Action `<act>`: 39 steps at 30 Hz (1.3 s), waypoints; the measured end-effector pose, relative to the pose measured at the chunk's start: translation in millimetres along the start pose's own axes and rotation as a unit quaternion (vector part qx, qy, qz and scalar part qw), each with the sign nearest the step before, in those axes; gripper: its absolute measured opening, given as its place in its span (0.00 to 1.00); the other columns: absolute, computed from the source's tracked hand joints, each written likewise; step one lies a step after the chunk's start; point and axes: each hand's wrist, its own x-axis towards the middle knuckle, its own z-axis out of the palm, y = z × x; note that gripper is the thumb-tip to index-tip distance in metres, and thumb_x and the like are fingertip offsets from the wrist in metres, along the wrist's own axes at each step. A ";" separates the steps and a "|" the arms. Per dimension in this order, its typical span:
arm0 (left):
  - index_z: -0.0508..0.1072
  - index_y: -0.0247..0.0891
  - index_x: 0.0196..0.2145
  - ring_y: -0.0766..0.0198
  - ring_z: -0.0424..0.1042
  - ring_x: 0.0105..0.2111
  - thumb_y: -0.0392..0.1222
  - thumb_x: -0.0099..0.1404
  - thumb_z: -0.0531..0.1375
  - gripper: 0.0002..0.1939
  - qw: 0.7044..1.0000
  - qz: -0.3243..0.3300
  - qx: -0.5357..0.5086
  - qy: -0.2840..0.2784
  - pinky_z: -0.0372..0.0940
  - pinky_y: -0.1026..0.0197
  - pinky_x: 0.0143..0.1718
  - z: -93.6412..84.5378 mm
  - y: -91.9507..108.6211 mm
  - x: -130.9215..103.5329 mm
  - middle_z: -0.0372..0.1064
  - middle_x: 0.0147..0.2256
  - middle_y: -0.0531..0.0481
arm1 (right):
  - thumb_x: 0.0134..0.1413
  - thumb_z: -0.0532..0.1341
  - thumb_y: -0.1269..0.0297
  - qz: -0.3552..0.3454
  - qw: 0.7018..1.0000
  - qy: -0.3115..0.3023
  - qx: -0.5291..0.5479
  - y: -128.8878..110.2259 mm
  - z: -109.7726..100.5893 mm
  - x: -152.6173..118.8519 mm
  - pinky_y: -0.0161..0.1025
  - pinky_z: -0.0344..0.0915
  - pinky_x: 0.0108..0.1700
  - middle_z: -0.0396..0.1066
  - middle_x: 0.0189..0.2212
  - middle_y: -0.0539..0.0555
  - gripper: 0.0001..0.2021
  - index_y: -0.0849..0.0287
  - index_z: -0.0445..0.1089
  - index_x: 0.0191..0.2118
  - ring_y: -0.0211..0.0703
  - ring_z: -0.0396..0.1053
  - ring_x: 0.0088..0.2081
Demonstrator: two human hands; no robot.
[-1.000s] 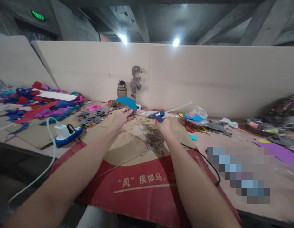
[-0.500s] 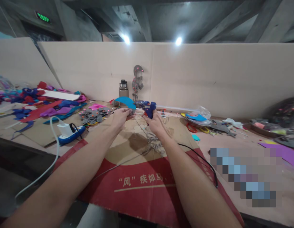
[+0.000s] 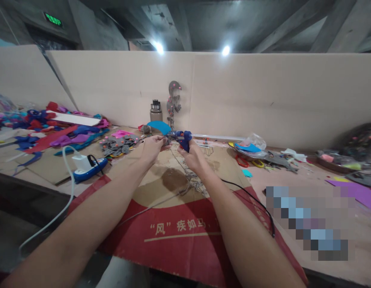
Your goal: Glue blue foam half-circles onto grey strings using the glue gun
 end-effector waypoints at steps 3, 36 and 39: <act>0.71 0.31 0.24 0.68 0.73 0.26 0.29 0.59 0.59 0.06 1.000 -0.002 0.005 -0.002 0.73 0.58 0.38 -0.1 1.1 -0.8 0.70 0.24 0.50 | 0.48 0.59 0.58 -0.003 1.000 0.002 -0.010 -2.6 -0.5 -0.8 0.40 0.60 0.34 0.64 0.24 0.49 0.10 0.58 0.63 0.34 0.41 0.62 0.29; 0.72 0.31 0.26 0.68 0.72 0.25 0.33 0.56 0.61 0.02 0.998 0.038 -0.059 -0.001 0.71 0.56 0.40 -5.0 0.1 4.3 0.71 0.24 0.50 | 0.47 0.59 0.58 -0.004 1.000 0.020 -0.012 17.7 -3.4 6.6 0.38 0.60 0.33 0.64 0.27 0.49 0.12 0.58 0.64 0.37 0.40 0.60 0.28; 0.72 0.30 0.27 0.67 0.73 0.27 0.32 0.57 0.60 0.02 0.997 0.036 -0.069 -0.001 0.71 0.55 0.42 -5.5 0.4 5.1 0.72 0.25 0.49 | 0.47 0.58 0.58 -0.002 1.000 0.020 -0.009 20.7 -4.7 8.1 0.38 0.59 0.33 0.64 0.27 0.49 0.12 0.58 0.65 0.38 0.40 0.60 0.28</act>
